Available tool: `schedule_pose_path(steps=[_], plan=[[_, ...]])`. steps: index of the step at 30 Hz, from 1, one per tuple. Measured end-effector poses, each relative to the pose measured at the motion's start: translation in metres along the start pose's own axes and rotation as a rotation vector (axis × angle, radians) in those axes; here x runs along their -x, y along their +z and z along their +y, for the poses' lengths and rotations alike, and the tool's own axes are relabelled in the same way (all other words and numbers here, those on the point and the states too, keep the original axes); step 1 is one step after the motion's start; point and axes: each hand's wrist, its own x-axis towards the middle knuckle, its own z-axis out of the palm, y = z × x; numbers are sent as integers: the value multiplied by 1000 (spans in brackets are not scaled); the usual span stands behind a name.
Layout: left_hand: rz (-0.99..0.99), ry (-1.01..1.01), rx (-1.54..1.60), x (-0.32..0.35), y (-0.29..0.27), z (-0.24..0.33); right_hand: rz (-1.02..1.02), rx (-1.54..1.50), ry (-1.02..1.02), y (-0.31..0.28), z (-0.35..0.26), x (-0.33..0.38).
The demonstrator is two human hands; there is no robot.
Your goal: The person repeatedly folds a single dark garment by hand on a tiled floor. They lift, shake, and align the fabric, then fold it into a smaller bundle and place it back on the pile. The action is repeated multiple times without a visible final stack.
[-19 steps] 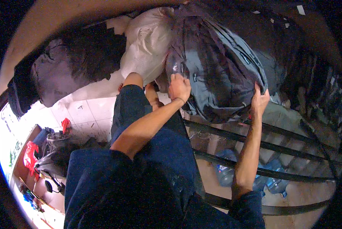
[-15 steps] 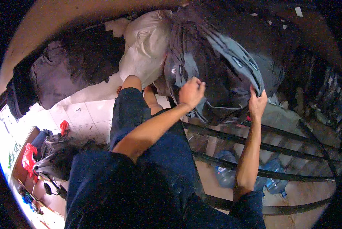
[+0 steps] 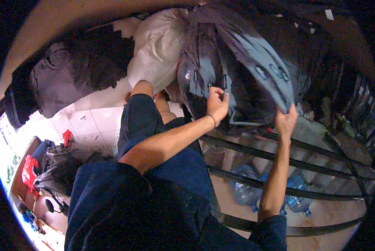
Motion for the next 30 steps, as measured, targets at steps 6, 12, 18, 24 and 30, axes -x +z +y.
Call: schedule_pose_path(steps=[6,12,18,24,30], plan=[[-29,144,-40,42,41,68,-410,58,129,77,-47,46],[208,93,-562,0,-25,9,-55,-192,412,71,-20,24],[52,209,-611,-17,-53,-42,-318,170,300,98,-29,65],[26,270,-408,14,-38,13,-212,32,37,114,-22,77],[164,25,-304,1,-58,-6,-267,-181,309,108,-21,71]])
